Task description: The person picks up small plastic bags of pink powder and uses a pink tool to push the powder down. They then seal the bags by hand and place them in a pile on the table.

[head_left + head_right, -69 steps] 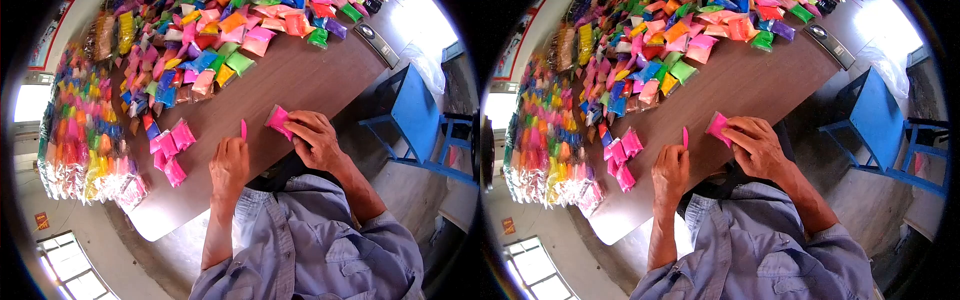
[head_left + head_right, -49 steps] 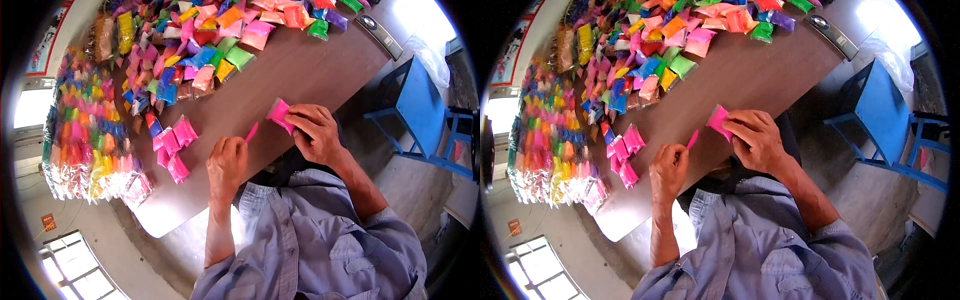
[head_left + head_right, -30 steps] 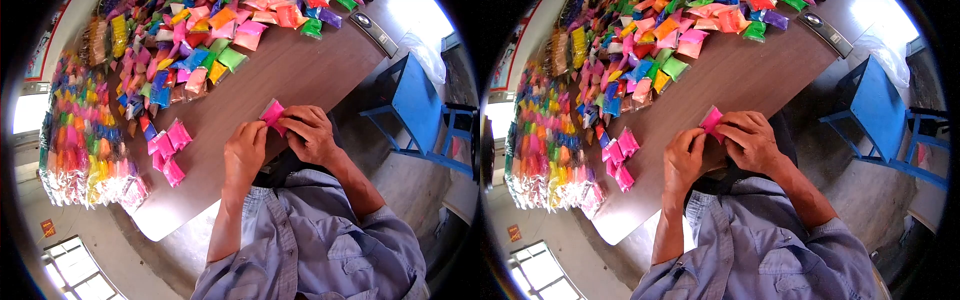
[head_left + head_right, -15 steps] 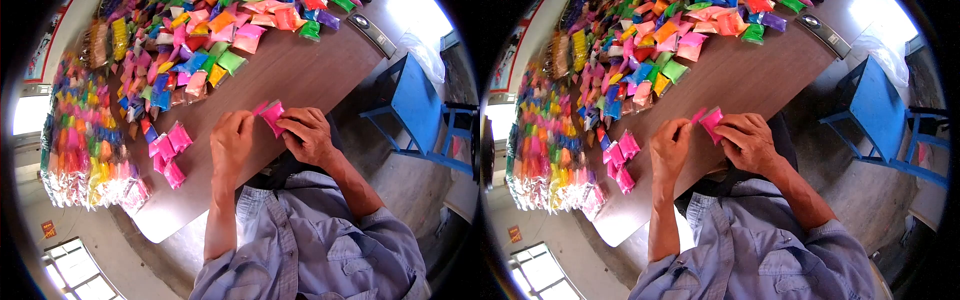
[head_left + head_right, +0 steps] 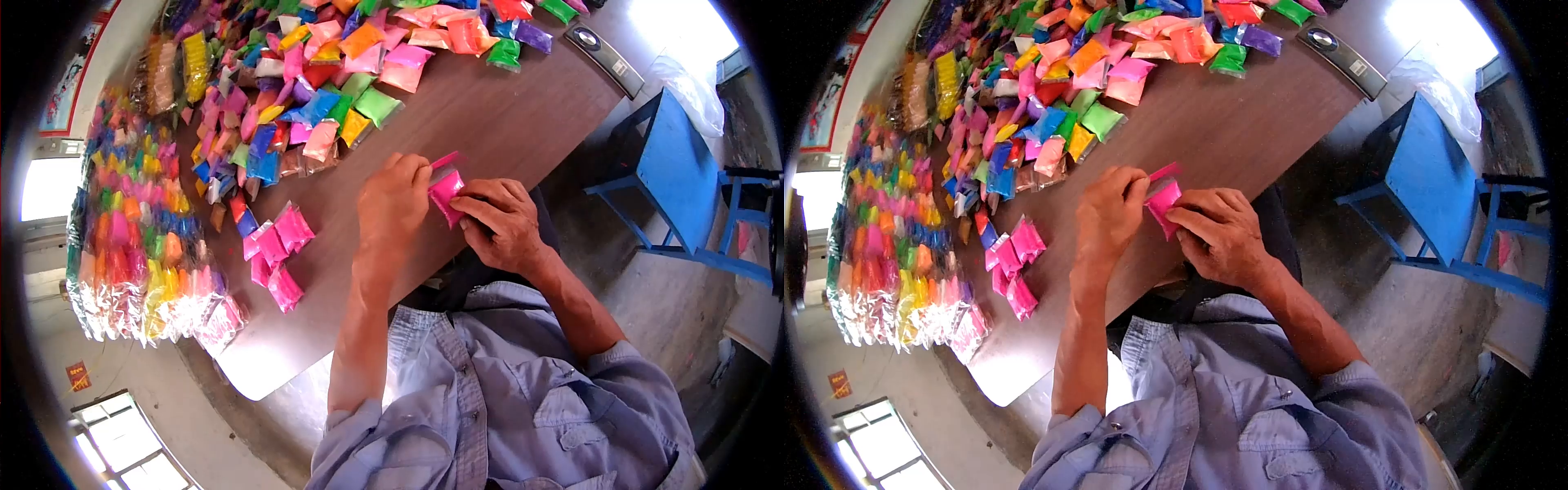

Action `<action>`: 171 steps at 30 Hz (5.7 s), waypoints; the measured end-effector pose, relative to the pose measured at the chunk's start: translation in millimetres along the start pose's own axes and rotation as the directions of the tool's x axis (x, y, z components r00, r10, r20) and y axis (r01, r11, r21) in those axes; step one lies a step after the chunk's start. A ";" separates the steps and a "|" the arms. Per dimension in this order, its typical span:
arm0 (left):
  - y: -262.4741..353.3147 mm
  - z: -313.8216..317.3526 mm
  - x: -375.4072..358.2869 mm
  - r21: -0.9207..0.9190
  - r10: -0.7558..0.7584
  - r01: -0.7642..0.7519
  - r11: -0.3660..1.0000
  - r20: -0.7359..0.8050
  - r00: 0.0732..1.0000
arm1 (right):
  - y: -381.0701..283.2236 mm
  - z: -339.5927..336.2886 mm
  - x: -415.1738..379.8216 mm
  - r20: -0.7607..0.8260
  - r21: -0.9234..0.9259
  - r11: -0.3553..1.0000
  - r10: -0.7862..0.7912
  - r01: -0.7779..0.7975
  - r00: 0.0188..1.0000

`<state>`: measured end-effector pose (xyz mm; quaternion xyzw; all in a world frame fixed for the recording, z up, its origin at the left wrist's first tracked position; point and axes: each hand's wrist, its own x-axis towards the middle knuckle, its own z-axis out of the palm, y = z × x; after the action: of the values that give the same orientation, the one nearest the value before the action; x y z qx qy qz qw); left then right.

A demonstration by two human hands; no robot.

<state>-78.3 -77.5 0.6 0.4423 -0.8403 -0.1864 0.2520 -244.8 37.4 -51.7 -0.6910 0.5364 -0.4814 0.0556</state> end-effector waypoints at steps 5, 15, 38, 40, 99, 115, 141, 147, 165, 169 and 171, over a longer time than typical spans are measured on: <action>18.9 -18.1 -30.2 -0.113 -0.073 0.073 0.991 0.003 0.997 | -2.9 0.2 0.8 -0.009 0.013 1.000 0.028 -0.028 1.000; -11.4 -9.8 -41.3 -0.027 -0.093 0.090 0.996 -0.148 0.985 | -4.2 1.5 3.5 0.040 -0.066 0.998 0.015 -0.012 0.999; 29.9 -14.7 -80.7 -0.240 -0.186 0.143 0.960 -0.164 0.969 | -1.7 10.4 1.7 -0.018 -0.109 0.993 0.038 -0.040 0.999; 24.9 -7.8 -87.5 -0.198 -0.172 0.140 0.970 -0.152 0.973 | -3.6 11.8 2.5 -0.022 -0.105 0.994 0.040 -0.042 0.999; -16.6 -32.8 -151.8 -0.265 -0.342 0.244 0.933 -0.438 0.832 | -40.6 27.6 22.3 0.280 -0.268 0.958 -0.028 0.106 0.960; -12.2 -38.0 -156.3 -0.235 -0.316 0.239 0.942 -0.385 0.867 | -46.1 23.7 22.1 0.157 -0.222 0.972 -0.040 0.075 0.987; -33.3 -23.6 -74.2 0.035 -0.085 0.099 0.994 -0.284 0.955 | -46.0 -20.3 5.6 -0.073 0.047 0.991 0.132 -0.129 0.989; -10.5 -15.9 -36.8 0.010 0.071 -0.070 0.997 -0.160 0.985 | -60.3 -15.2 8.8 -0.193 0.209 0.938 0.317 -0.276 0.929; -2.7 33.1 -76.2 -0.819 -0.258 0.334 0.467 0.235 0.937 | -67.2 -6.0 3.6 -0.005 0.624 0.632 0.591 -0.459 0.807; 31.1 7.7 -68.8 -0.658 -0.235 0.345 0.669 0.253 0.938 | -51.6 -2.1 10.2 0.129 0.669 0.511 0.636 -0.540 0.761; 14.0 21.0 -77.3 -0.613 -0.194 0.232 0.756 0.128 0.973 | -46.3 7.2 8.7 0.162 0.847 0.319 0.606 -0.425 0.779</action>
<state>-62.5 -3.3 -28.7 0.4211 -0.6822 -0.4935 0.3372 -208.1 46.7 -22.9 -0.3143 0.4236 -0.6967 0.4862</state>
